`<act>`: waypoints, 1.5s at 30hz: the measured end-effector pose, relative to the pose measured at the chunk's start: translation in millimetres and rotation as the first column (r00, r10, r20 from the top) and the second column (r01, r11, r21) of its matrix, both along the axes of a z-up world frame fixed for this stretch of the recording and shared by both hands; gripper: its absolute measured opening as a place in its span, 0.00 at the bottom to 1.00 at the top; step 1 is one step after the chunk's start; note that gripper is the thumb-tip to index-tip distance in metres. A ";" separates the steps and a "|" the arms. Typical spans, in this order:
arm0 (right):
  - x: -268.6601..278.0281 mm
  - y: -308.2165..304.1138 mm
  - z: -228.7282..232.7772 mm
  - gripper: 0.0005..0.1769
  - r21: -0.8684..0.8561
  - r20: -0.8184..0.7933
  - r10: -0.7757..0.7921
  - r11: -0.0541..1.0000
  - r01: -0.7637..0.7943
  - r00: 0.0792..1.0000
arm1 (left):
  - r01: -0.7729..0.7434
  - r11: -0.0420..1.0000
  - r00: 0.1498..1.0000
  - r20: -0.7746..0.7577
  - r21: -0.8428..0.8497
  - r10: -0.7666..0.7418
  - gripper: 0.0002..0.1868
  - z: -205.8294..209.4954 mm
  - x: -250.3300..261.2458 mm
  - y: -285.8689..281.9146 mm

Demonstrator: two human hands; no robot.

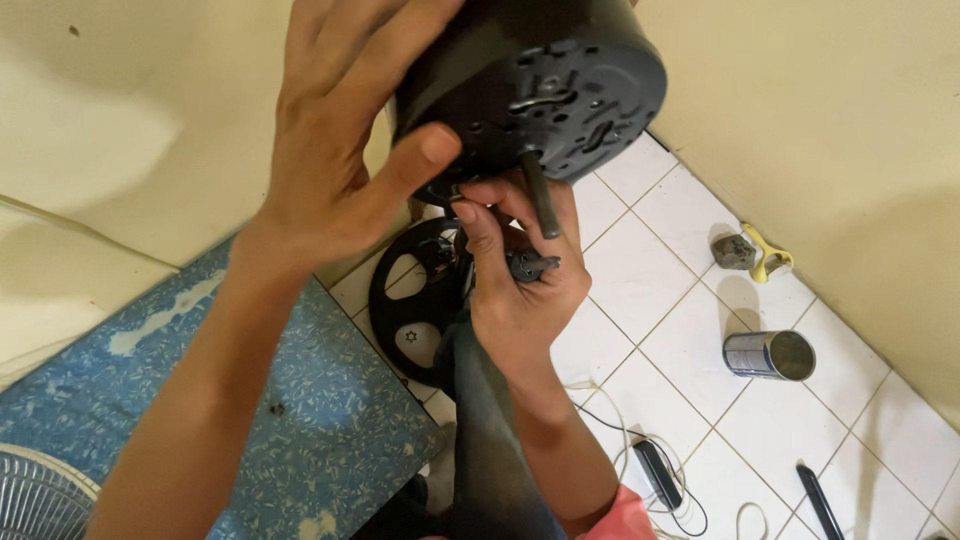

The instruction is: The person reassembles an electric fan by hand, using a screwdriver to tighten screws on the motor housing and then attaching the front wire cage to the fan assembly.

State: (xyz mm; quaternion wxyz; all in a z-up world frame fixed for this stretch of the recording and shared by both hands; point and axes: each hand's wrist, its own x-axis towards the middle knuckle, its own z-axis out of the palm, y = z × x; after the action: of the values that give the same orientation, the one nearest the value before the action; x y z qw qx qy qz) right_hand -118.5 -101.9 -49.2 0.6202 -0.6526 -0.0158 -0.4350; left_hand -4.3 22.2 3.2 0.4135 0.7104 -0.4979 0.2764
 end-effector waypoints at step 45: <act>-1.4 -68.7 11.4 0.07 -0.085 -0.022 -0.219 0.973 0.216 0.976 | 0.022 0.987 0.969 -0.239 -0.159 -0.061 0.25 -16.8 -2.7 -13.6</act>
State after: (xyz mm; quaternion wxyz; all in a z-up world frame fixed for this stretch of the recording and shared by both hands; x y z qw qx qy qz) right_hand -119.9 -170.6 -37.8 0.5418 -0.6818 0.0476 -0.4893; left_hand -7.0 8.6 -13.7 0.5312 0.6940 -0.4352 0.2164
